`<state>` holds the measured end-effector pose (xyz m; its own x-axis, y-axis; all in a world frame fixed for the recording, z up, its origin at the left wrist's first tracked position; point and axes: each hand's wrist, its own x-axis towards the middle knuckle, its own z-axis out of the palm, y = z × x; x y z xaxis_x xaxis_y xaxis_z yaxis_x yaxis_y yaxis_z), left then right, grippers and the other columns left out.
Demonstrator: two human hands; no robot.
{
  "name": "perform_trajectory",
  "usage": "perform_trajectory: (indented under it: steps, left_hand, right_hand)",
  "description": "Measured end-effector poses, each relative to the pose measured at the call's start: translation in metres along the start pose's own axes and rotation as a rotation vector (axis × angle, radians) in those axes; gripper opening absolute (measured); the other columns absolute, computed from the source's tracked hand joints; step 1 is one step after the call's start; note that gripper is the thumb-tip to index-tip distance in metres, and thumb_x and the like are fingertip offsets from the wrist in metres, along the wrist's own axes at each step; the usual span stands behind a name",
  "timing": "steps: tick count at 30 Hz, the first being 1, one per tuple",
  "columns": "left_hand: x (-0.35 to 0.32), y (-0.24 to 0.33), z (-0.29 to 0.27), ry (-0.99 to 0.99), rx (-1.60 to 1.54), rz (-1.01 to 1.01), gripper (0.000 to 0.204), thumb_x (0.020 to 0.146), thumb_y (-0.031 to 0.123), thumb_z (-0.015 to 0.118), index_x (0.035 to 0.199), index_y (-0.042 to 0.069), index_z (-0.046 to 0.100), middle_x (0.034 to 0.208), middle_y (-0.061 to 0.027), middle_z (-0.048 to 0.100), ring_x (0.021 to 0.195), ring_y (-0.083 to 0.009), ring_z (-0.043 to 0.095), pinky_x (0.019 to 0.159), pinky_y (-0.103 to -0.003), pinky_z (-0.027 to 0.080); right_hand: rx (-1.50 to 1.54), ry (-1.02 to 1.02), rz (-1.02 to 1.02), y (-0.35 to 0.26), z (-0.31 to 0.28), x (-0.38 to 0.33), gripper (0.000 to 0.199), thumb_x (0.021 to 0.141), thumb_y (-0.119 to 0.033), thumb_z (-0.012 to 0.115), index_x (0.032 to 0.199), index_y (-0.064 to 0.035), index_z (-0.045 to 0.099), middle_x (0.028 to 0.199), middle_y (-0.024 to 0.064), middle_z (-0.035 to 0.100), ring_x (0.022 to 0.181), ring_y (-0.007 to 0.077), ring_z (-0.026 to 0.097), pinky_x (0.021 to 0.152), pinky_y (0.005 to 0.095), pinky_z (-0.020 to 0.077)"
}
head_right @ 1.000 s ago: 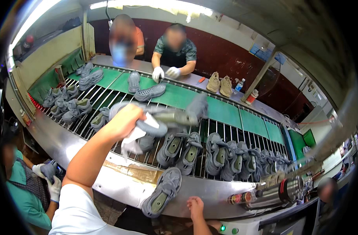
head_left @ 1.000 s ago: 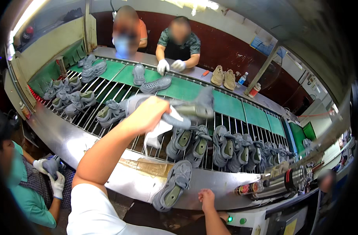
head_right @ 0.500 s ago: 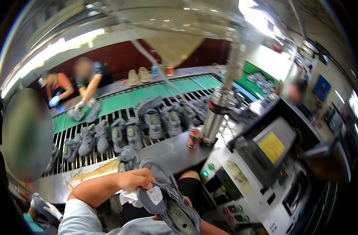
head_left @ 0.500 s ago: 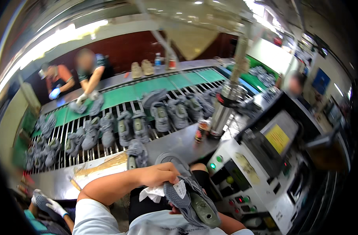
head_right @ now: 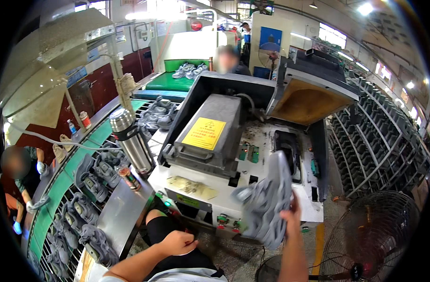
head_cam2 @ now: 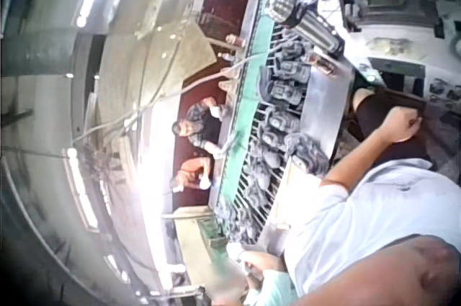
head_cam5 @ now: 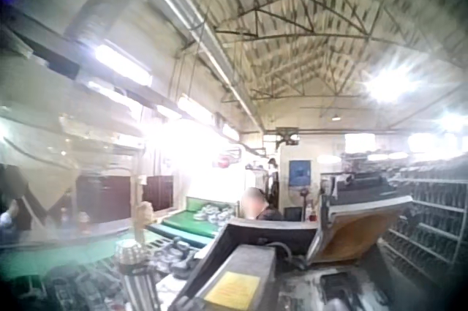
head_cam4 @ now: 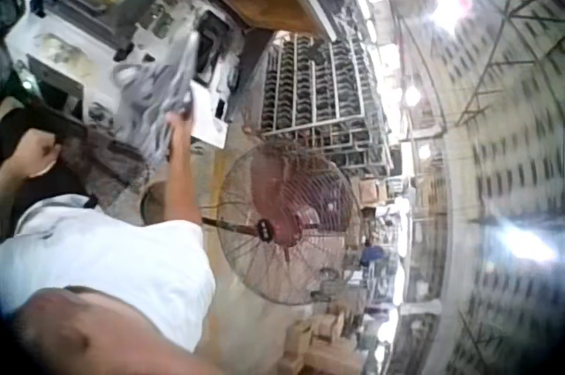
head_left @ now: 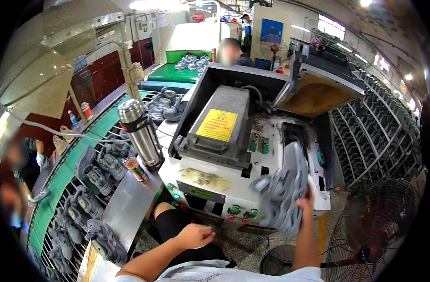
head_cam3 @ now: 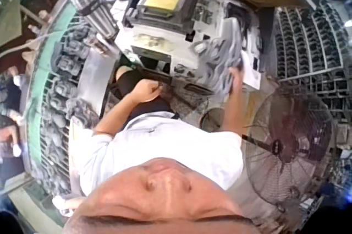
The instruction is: The person takes shoe uppers from a conveyor belt, wipes them, and places them into a sole-attaching machine along with shoe soles.
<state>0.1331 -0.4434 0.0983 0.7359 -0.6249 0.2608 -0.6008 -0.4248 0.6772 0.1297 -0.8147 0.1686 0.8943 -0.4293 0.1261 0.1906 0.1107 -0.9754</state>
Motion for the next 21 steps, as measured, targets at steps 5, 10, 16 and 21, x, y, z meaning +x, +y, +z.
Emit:
perform_trajectory:
  steps: [5,10,16,21]
  left_hand:
    - [-0.088,-0.105,0.080,0.294,-0.175,-0.570,0.028,0.078,0.017,0.064,0.058,0.004,0.052,0.051,-0.0125,0.051,0.043,-0.0208,0.048,0.046,-0.033,0.041]
    - [-0.070,-0.098,0.064,0.180,-0.237,-0.794,0.025,0.078,0.023,0.066,0.069,0.001,0.059,0.057,-0.0116,0.057,0.051,-0.0190,0.054,0.051,-0.033,0.044]
    - [-0.053,-0.089,0.057,0.105,-0.119,-0.803,0.026,0.078,0.029,0.065,0.079,0.003,0.065,0.067,-0.0127,0.064,0.060,-0.0234,0.063,0.059,-0.034,0.049]
    - [-0.005,-0.081,0.076,-0.137,-0.084,-0.661,0.030,0.082,0.032,0.057,0.085,0.003,0.066,0.080,-0.0180,0.066,0.075,-0.0363,0.063,0.069,-0.042,0.050]
  right_hand:
    - [-0.699,0.242,-0.364,-0.033,-0.062,0.155,0.080,0.058,-0.021,0.066,0.133,-0.0012,0.046,0.123,0.0197,0.056,0.108,0.0289,0.057,0.094,0.0325,0.0422]
    - [-1.218,0.358,0.022,-0.039,-0.020,0.261,0.082,0.059,-0.038,0.066,0.135,-0.0159,0.047,0.125,0.0211,0.056,0.115,0.0350,0.054,0.095,0.0405,0.0432]
    - [-1.457,0.302,0.252,0.008,-0.003,0.283,0.082,0.064,-0.045,0.065,0.138,-0.0156,0.043,0.132,0.0205,0.050,0.122,0.0335,0.049,0.099,0.0417,0.0408]
    - [-1.456,0.298,-0.060,0.029,-0.014,0.242,0.067,0.080,-0.047,0.059,0.132,-0.0063,0.047,0.130,0.0251,0.047,0.116,0.0391,0.049,0.099,0.0441,0.0391]
